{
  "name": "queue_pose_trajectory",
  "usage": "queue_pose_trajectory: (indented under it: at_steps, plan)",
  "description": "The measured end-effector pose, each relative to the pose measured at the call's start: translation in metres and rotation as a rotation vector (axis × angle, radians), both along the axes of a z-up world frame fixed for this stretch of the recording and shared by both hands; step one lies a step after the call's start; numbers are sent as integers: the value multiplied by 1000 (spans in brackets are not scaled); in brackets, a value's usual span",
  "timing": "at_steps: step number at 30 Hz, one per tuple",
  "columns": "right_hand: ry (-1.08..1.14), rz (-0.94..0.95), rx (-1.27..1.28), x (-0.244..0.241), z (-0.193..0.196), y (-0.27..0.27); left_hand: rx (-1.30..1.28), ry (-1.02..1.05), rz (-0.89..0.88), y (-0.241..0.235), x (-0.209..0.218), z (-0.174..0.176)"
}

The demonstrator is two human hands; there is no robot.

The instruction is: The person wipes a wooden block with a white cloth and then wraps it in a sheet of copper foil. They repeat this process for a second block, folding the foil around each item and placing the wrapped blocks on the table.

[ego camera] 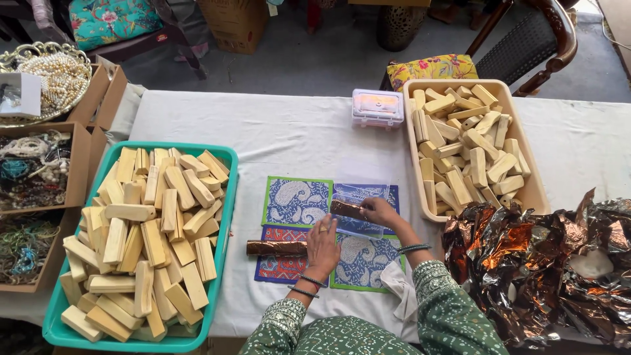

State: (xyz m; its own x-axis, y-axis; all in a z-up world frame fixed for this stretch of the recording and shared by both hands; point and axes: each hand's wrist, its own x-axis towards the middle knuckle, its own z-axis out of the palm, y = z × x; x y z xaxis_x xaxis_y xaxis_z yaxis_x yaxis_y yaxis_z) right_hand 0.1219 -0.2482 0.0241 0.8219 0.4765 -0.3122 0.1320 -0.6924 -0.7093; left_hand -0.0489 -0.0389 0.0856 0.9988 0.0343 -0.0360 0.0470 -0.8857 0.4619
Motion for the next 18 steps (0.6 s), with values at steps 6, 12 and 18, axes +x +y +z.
queue_pose_trajectory:
  at_steps: [6,12,18]
  plan:
    - [4,-38,36,-1,-10,2,80,93,-121,1,11,-28]
    - [-36,-86,-86,-9,14,16,136,157,-162,5,10,-30]
    - [-155,-104,-142,-14,9,26,160,156,-199,9,12,-28]
